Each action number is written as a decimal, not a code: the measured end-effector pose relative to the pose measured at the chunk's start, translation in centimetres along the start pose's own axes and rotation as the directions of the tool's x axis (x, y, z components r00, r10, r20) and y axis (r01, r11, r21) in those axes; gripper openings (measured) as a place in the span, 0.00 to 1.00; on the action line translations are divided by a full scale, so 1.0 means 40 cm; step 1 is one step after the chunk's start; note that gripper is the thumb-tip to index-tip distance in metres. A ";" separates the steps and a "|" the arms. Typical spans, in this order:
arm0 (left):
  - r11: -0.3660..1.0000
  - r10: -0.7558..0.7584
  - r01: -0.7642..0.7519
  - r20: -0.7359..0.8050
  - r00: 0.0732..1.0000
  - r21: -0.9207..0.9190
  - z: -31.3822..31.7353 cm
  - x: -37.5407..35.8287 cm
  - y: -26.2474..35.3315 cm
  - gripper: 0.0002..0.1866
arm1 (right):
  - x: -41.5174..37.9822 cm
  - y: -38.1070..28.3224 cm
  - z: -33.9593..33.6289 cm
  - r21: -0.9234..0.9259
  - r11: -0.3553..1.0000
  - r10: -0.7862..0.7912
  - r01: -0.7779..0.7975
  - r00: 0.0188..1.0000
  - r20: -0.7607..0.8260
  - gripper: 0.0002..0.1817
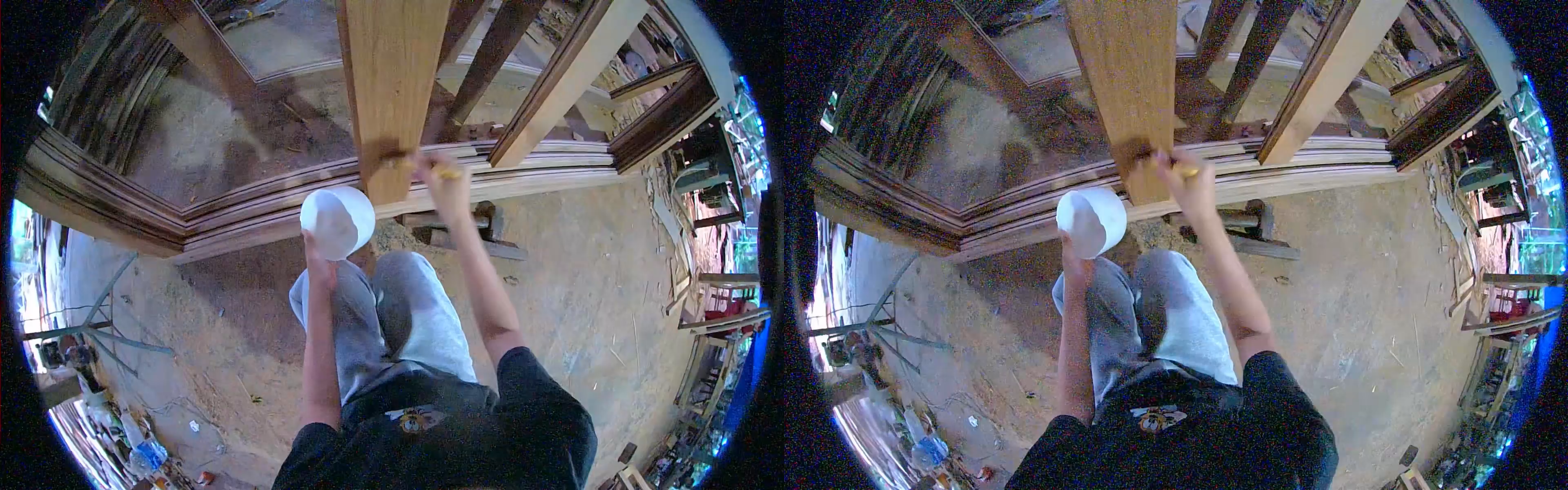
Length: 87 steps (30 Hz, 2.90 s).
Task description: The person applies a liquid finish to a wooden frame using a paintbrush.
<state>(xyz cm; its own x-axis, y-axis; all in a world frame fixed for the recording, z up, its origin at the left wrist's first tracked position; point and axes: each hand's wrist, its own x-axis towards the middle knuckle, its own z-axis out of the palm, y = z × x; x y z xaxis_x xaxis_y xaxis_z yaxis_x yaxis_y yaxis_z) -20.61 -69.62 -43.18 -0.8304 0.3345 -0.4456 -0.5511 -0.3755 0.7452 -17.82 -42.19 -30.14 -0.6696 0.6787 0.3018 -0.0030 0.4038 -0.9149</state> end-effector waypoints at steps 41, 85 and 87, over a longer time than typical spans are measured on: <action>0.963 0.162 -0.106 0.214 0.963 -0.249 0.089 0.121 0.022 0.31 | 0.041 -0.229 0.001 -0.118 0.839 -0.533 0.531 0.846 0.012 0.04; 0.969 -0.246 0.246 0.017 0.969 0.028 0.208 -0.305 0.209 0.30 | 0.380 -0.848 -0.261 0.058 0.965 -0.254 0.254 0.967 -0.008 0.09; 0.927 -0.343 0.334 0.023 0.939 0.173 0.272 -0.375 0.305 0.32 | 0.423 -0.930 -0.284 0.262 0.901 -0.320 0.344 0.938 -0.133 0.10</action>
<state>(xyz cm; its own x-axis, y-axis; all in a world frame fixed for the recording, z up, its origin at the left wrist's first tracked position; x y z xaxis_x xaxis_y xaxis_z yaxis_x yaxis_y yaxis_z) -13.97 -69.83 -22.02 -0.5892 0.4624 -0.6626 -0.7738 -0.0869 0.6275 -20.59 -38.74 12.05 -0.5287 0.5889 0.6113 -0.4282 0.4368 -0.7911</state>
